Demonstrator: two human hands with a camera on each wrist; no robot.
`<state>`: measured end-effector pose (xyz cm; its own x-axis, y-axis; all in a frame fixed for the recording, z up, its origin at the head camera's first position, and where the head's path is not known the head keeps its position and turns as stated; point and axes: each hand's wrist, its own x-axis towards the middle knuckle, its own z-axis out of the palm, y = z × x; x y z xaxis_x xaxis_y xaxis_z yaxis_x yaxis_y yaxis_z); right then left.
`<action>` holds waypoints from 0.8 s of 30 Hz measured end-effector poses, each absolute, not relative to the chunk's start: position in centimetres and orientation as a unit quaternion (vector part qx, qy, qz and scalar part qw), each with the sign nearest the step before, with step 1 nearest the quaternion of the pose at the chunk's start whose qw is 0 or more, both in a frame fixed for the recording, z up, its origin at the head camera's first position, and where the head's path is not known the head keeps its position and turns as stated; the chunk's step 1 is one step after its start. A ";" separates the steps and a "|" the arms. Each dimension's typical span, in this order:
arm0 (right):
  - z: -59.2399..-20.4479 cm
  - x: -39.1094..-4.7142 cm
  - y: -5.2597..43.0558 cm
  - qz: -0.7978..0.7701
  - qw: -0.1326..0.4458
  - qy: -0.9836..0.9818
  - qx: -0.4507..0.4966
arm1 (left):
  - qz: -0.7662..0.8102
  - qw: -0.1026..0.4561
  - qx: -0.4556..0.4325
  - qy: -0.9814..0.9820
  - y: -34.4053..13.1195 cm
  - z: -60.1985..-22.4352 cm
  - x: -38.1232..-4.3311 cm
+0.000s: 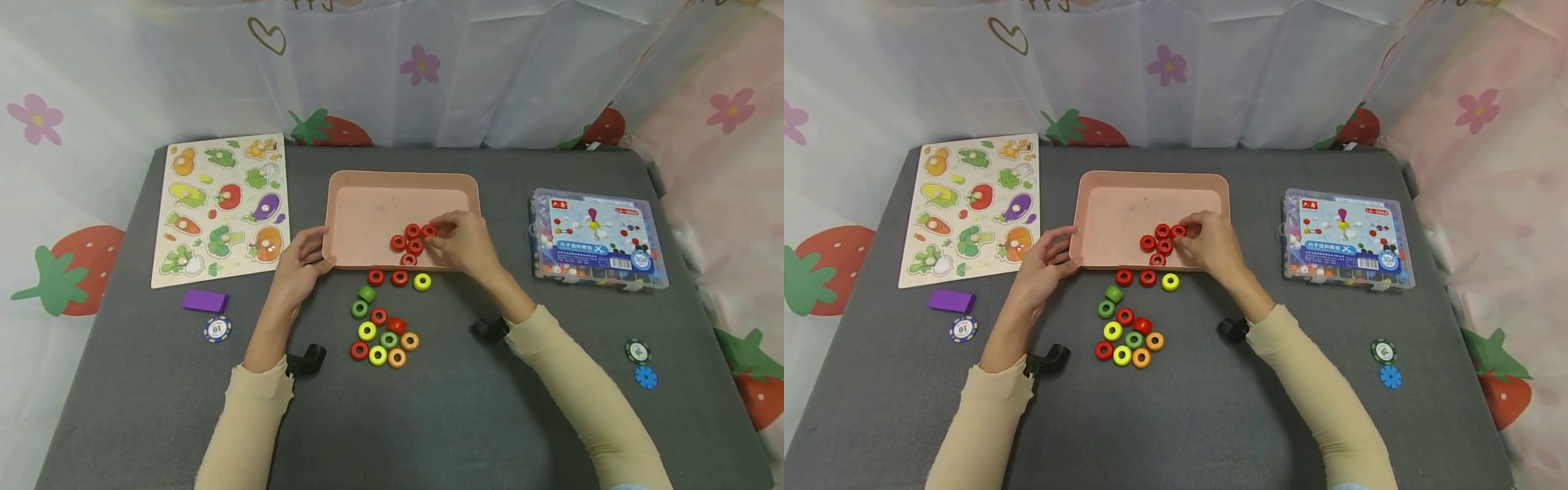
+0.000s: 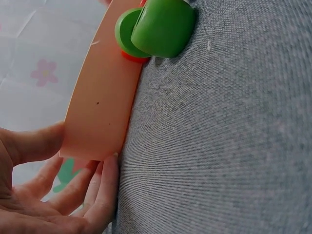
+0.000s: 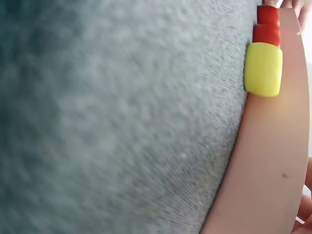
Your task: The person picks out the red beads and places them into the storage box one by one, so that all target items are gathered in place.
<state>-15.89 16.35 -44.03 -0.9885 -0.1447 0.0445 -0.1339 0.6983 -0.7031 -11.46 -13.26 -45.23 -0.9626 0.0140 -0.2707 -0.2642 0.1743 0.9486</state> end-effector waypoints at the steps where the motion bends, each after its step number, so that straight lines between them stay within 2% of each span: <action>1: -44.1 -15.8 16.3 -0.380 0.011 0.922 -0.077 | 0.637 0.108 -0.082 0.759 -13.2 -45.2 -11.5; 8: -44.8 -15.5 16.1 -0.387 0.019 0.915 -0.113 | 0.638 0.107 -0.082 0.758 -13.2 -45.3 -11.5; 18: -43.9 -14.7 16.0 -0.395 0.042 0.913 -0.087 | 0.640 0.105 -0.081 0.757 -13.1 -45.4 -11.5; 24: -42.5 -13.0 15.4 -0.405 0.050 0.900 -0.155 | 0.637 0.104 -0.080 0.759 -13.2 -45.4 -11.5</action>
<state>-13.01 15.35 -42.47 -0.9468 -0.3199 0.0355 -0.2388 0.6244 -0.7437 -11.47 -13.17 -45.41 -0.9654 0.0117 -0.2605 -0.2546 0.1745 0.9512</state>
